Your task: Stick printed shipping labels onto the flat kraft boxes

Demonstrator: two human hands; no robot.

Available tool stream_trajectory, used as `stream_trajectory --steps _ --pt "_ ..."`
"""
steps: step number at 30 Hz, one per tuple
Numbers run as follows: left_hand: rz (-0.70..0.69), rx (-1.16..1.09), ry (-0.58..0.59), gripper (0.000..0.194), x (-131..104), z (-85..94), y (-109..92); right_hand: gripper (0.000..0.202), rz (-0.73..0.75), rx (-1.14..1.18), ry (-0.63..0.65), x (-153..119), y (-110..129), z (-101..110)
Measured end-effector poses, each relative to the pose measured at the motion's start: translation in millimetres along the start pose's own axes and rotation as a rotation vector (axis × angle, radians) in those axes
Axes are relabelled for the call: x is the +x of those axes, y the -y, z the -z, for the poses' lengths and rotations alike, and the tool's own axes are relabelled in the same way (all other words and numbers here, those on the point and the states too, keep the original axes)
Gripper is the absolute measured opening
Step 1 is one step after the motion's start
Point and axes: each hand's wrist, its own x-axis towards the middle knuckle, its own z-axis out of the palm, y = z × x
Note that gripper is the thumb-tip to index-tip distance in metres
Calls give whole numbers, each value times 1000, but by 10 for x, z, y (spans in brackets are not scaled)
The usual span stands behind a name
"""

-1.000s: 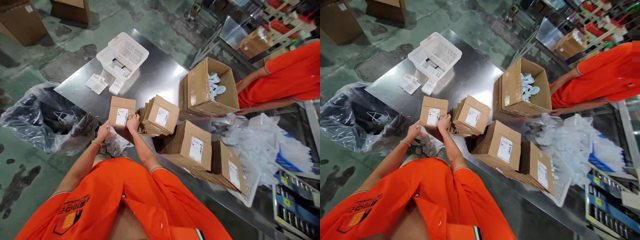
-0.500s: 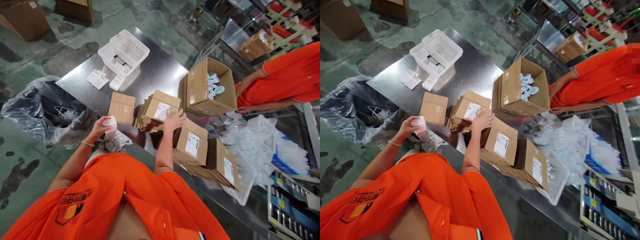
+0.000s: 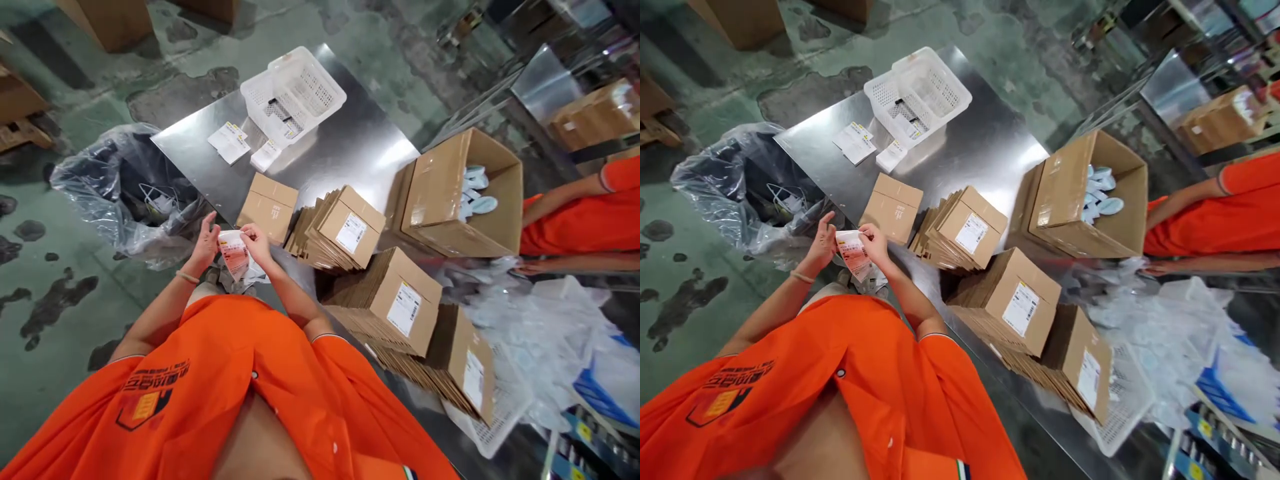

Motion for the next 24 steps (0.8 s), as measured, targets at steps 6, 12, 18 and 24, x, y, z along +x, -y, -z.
stream_trajectory --steps 6,12,18,24 --pt "119 112 75 61 -78 -138 44 13 -44 -33 22 42 -63 94" --pt "144 261 109 50 206 -296 183 11 76 -312 -133 -105 -165 259" --pt "417 194 265 50 269 -361 602 10 102 -515 -377 498 -54 687" --pt "509 218 239 39 251 -474 994 9 -108 -687 -413 1404 -147 929"
